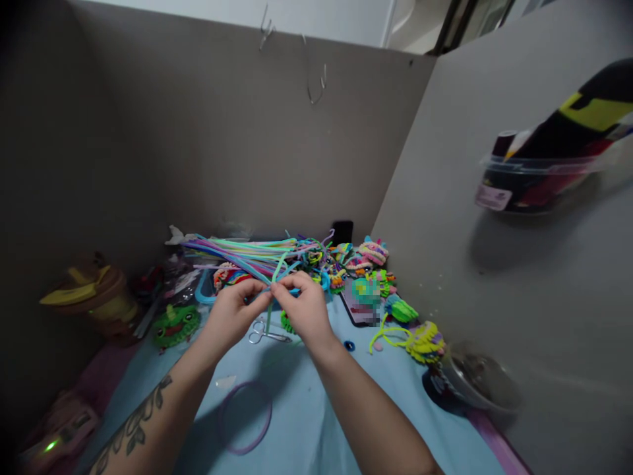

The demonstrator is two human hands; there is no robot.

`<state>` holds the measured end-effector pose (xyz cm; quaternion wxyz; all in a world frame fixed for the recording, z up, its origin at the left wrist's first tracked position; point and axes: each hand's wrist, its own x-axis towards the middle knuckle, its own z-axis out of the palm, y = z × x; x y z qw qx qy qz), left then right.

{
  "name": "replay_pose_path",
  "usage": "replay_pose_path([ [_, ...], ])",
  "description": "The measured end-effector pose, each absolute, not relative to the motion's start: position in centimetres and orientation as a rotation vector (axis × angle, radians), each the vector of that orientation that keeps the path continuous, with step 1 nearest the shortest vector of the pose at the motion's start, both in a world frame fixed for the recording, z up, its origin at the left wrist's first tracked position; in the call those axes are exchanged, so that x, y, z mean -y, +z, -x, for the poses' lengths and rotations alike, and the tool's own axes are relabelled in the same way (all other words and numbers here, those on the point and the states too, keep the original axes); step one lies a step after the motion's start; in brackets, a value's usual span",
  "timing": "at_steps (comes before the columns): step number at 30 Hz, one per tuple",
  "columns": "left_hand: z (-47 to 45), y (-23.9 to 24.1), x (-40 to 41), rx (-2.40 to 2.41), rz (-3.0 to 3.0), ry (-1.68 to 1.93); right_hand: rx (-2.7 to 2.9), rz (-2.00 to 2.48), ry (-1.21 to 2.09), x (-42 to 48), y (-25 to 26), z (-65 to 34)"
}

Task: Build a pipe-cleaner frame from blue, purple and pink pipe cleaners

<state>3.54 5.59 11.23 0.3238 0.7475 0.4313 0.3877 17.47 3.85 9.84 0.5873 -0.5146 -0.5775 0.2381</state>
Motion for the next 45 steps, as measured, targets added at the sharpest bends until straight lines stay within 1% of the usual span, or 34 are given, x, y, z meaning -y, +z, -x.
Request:
replay_pose_path([
  [7,-3.4,10.7,-5.7,-1.19,-2.075,1.052,1.335,1.239,0.505,-3.8,9.8,-17.2],
  [14,-3.6,11.0,-6.0,-1.158,-1.97,0.962,1.366,1.223,0.496,-3.7,9.8,-17.3],
  [21,-1.3,11.1,-7.6,-0.861,-1.849,0.863,1.37,1.254,0.43,-3.6,10.1,-17.7],
  [23,-0.1,11.3,-8.1,-0.739,-1.73,0.945,1.43,1.266,0.446,-3.6,10.3,-17.9],
  [26,0.7,11.5,-8.5,-0.709,-1.533,1.083,1.684,1.261,0.558,-3.5,10.5,-18.0],
  [30,0.2,11.4,-8.4,-0.884,-1.53,1.003,1.87,1.282,0.604,-3.5,10.3,-17.6],
  [33,-0.2,11.5,-8.1,-0.967,-1.604,1.004,1.87,1.274,0.597,-3.5,10.1,-17.3],
  [37,-0.3,11.9,-7.7,-0.913,-1.764,1.038,1.877,1.204,0.585,-3.5,10.2,-17.1],
  [42,-0.9,12.2,-7.3,-0.993,-1.755,1.24,1.681,1.231,0.588,-3.8,10.1,-17.2],
  [45,-1.5,12.0,-7.1,-1.01,-1.718,1.315,1.561,1.266,0.665,-4.2,9.6,-17.4],
])
